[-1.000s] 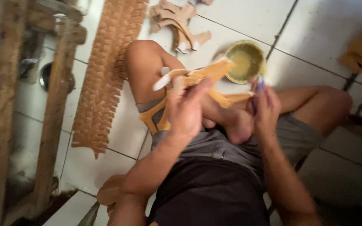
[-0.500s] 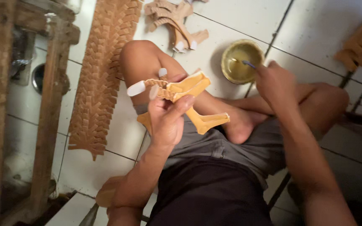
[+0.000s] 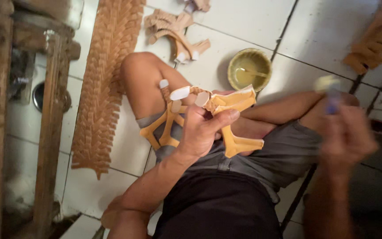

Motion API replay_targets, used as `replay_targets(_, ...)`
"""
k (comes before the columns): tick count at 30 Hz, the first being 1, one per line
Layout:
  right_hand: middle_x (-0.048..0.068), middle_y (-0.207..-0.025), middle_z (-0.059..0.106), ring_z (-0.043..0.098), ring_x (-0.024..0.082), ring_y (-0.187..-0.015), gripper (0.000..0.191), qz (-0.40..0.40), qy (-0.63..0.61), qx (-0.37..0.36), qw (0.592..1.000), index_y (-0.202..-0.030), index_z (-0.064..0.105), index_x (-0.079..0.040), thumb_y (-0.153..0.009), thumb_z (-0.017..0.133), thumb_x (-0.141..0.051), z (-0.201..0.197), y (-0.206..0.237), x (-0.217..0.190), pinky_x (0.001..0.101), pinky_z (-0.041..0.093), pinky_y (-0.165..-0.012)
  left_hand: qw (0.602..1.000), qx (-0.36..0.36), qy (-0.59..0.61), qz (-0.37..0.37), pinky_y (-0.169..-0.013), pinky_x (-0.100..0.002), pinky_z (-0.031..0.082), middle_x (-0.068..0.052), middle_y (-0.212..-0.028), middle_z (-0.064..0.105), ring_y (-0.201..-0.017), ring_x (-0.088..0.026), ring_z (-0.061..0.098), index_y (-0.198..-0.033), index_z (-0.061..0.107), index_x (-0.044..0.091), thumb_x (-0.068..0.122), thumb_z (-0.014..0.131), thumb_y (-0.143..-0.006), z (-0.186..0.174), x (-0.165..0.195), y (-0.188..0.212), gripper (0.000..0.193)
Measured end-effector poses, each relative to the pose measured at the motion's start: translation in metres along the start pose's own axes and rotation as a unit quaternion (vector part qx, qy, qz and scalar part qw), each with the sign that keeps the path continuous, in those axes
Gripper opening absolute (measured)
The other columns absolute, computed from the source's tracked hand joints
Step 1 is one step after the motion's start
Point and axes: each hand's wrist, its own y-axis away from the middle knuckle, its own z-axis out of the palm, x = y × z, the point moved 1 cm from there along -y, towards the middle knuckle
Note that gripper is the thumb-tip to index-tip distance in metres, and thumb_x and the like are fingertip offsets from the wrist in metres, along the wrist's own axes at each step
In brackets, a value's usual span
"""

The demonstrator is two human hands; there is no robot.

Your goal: The person sits on the floor and applies a yellowish liquid to small wooden parts using a toothbrush. They repeatedly dip the brush into a bowl, paint the parts, and place them on the floor to dry.

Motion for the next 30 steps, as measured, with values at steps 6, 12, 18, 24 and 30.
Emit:
replay_targets(6, 0.011, -0.098, 0.066, 0.062, 0.016, -0.087, 0.024, 0.030, -0.221, -0.004, 0.975, -0.126, 0.070, 0.005, -0.103, 0.064, 0.009, 0.051, -0.004, -0.072, 0.0252, 0.048, -0.076, 1.000, -0.009, 0.009, 0.010, -0.065, -0.018, 0.042, 0.002, -0.097, 0.066, -0.077, -0.001, 0.054, -0.126, 0.065, -0.005, 0.000, 0.069, -0.094, 0.017, 0.010, 0.003, 0.033)
replay_targets(12, 0.011, -0.095, 0.066, 0.062, 0.015, -0.082, 0.026, 0.023, -0.209, -0.039, 0.977, -0.126, 0.071, 0.006, -0.101, 0.065, 0.011, 0.062, -0.022, -0.090, 0.0242, 0.048, -0.072, 0.999, -0.026, 0.007, 0.039, -0.079, -0.021, 0.047, 0.000, -0.101, 0.065, -0.088, -0.004, 0.057, -0.128, 0.063, -0.008, -0.001, 0.068, -0.097, 0.012, 0.004, 0.005, 0.033)
replay_targets(18, 0.010, -0.091, 0.066, 0.061, 0.013, -0.080, 0.024, 0.050, -0.214, -0.019, 0.975, -0.124, 0.072, 0.004, -0.102, 0.063, 0.009, 0.055, -0.017, -0.091, 0.0249, 0.047, -0.070, 0.998, -0.039, 0.037, 0.026, -0.073, -0.021, 0.044, -0.002, -0.098, 0.064, -0.083, -0.005, 0.054, -0.129, 0.064, -0.010, -0.002, 0.066, -0.097, 0.009, -0.001, 0.004, 0.033)
replay_targets(24, 0.010, -0.091, 0.063, 0.058, 0.013, -0.080, 0.018, 0.052, -0.122, -0.027, 0.991, -0.125, 0.070, 0.006, -0.108, 0.066, 0.008, 0.063, -0.027, -0.072, 0.0259, 0.046, -0.070, 0.997, -0.063, 0.044, 0.012, -0.072, -0.021, 0.044, -0.003, -0.099, 0.065, -0.082, -0.006, 0.055, -0.131, 0.063, -0.010, -0.001, 0.069, -0.096, 0.010, -0.005, 0.005, 0.036)
replay_targets(30, 0.007, -0.089, 0.066, 0.053, 0.008, -0.066, 0.023, 0.171, -0.269, 0.054, 0.946, -0.119, 0.071, 0.005, -0.099, 0.058, 0.006, 0.057, -0.015, -0.067, 0.0220, 0.041, -0.057, 0.997, 0.013, 0.000, 0.075, -0.086, -0.025, 0.053, -0.007, -0.113, 0.070, -0.096, -0.009, 0.063, -0.135, 0.059, -0.010, -0.001, 0.072, -0.095, 0.001, -0.002, 0.001, 0.044)
